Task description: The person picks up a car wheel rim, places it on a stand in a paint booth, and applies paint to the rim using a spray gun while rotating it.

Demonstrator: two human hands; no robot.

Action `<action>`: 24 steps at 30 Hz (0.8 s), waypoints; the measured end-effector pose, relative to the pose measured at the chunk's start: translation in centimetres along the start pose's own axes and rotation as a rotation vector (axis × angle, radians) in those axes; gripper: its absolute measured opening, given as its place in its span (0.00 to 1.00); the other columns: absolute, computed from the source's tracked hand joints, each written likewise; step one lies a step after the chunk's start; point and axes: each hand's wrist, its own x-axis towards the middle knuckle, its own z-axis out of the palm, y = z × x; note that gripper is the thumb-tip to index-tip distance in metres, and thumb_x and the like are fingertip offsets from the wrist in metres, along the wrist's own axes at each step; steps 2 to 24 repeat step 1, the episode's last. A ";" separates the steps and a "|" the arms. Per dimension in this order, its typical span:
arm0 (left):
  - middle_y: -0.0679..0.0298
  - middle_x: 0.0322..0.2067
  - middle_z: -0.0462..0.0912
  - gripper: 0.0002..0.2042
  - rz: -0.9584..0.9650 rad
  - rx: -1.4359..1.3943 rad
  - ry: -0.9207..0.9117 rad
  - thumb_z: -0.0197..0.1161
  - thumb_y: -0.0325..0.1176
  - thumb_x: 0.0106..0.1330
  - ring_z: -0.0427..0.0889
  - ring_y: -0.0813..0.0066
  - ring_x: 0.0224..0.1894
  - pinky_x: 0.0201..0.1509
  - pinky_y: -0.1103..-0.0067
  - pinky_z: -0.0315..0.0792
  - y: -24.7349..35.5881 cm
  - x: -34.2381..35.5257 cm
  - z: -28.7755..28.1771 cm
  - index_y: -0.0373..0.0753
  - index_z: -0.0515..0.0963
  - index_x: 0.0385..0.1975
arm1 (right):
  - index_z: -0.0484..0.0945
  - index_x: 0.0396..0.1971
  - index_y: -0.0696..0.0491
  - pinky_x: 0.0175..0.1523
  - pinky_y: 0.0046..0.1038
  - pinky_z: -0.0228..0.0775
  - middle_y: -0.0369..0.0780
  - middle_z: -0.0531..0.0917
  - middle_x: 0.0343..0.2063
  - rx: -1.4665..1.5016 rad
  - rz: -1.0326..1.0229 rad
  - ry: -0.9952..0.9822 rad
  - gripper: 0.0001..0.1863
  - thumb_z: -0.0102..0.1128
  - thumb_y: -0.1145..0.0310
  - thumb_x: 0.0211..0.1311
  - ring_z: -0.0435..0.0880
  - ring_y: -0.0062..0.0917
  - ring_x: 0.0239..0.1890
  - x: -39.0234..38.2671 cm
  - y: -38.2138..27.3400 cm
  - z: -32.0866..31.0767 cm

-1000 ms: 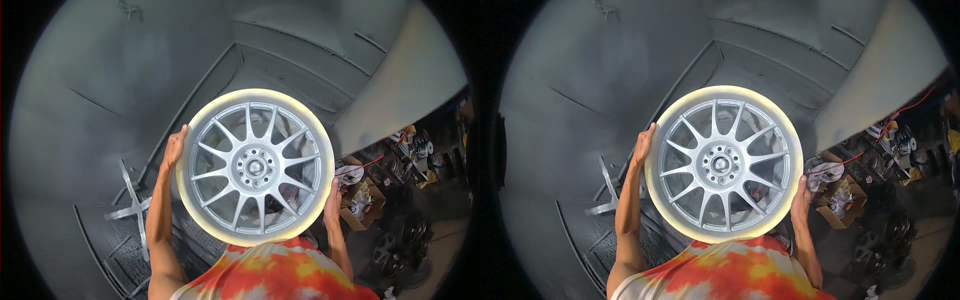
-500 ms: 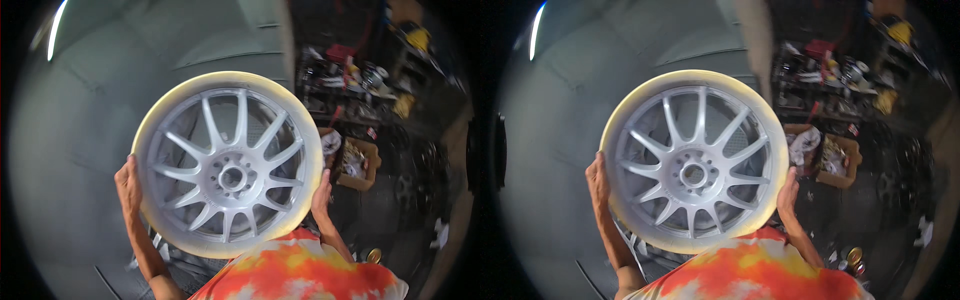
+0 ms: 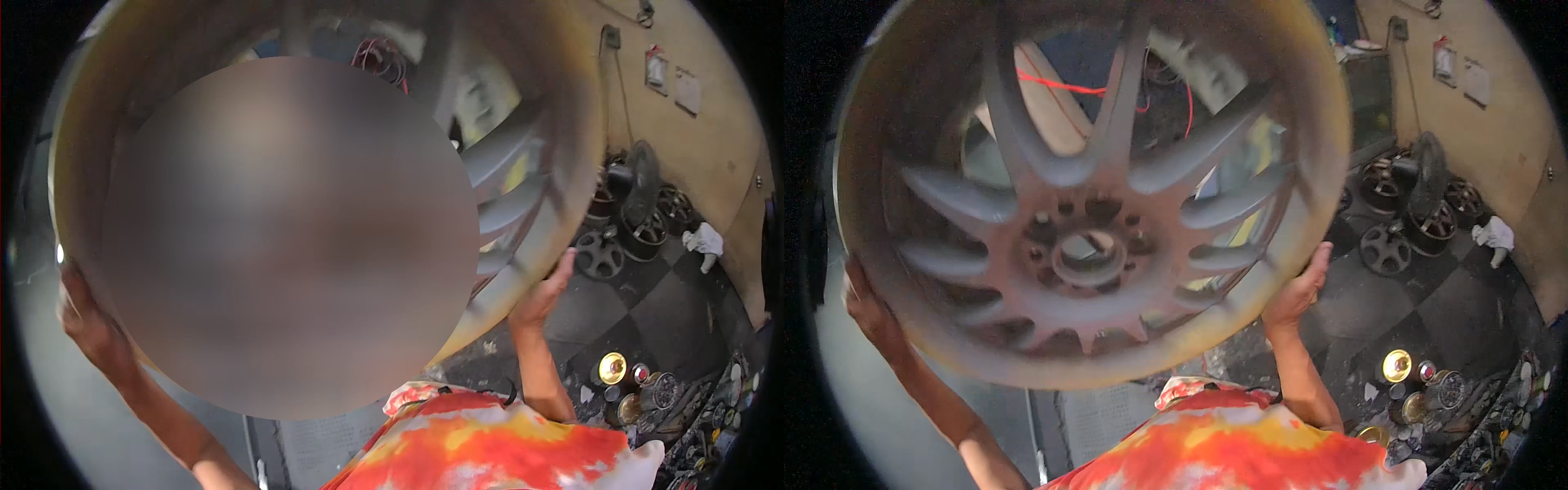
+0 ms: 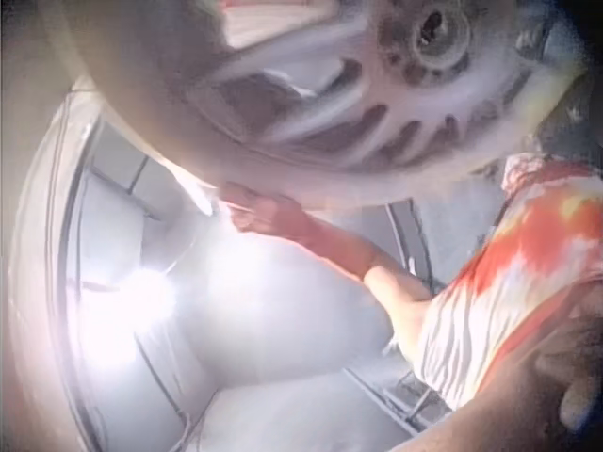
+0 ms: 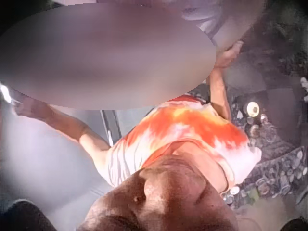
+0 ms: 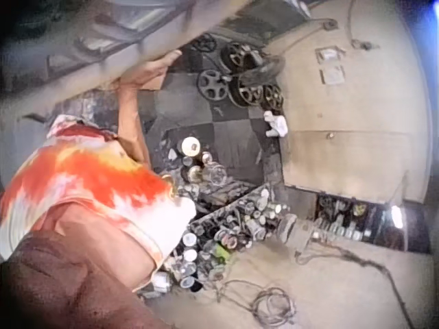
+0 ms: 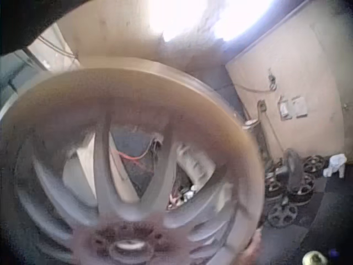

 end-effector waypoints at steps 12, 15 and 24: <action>0.54 0.44 0.87 0.33 -0.019 0.036 0.110 0.47 0.59 0.82 0.83 0.68 0.45 0.55 0.70 0.74 -2.3 2.1 -0.2 0.30 0.83 0.56 | 0.73 0.63 0.61 0.69 0.31 0.64 0.40 0.80 0.54 -0.182 -0.222 0.112 0.32 0.38 0.45 0.85 0.77 0.25 0.57 0.4 -2.2 0.0; 0.54 0.44 0.87 0.33 -0.019 0.036 0.110 0.47 0.59 0.82 0.83 0.68 0.45 0.55 0.70 0.74 -2.3 2.1 -0.2 0.30 0.83 0.56 | 0.73 0.63 0.61 0.69 0.31 0.64 0.40 0.80 0.54 -0.182 -0.222 0.112 0.32 0.38 0.45 0.85 0.77 0.25 0.57 0.4 -2.2 0.0; 0.54 0.44 0.87 0.33 -0.019 0.036 0.110 0.47 0.59 0.82 0.83 0.68 0.45 0.55 0.70 0.74 -2.3 2.1 -0.2 0.30 0.83 0.56 | 0.73 0.63 0.61 0.69 0.31 0.64 0.40 0.80 0.54 -0.182 -0.222 0.112 0.32 0.38 0.45 0.85 0.77 0.25 0.57 0.4 -2.2 0.0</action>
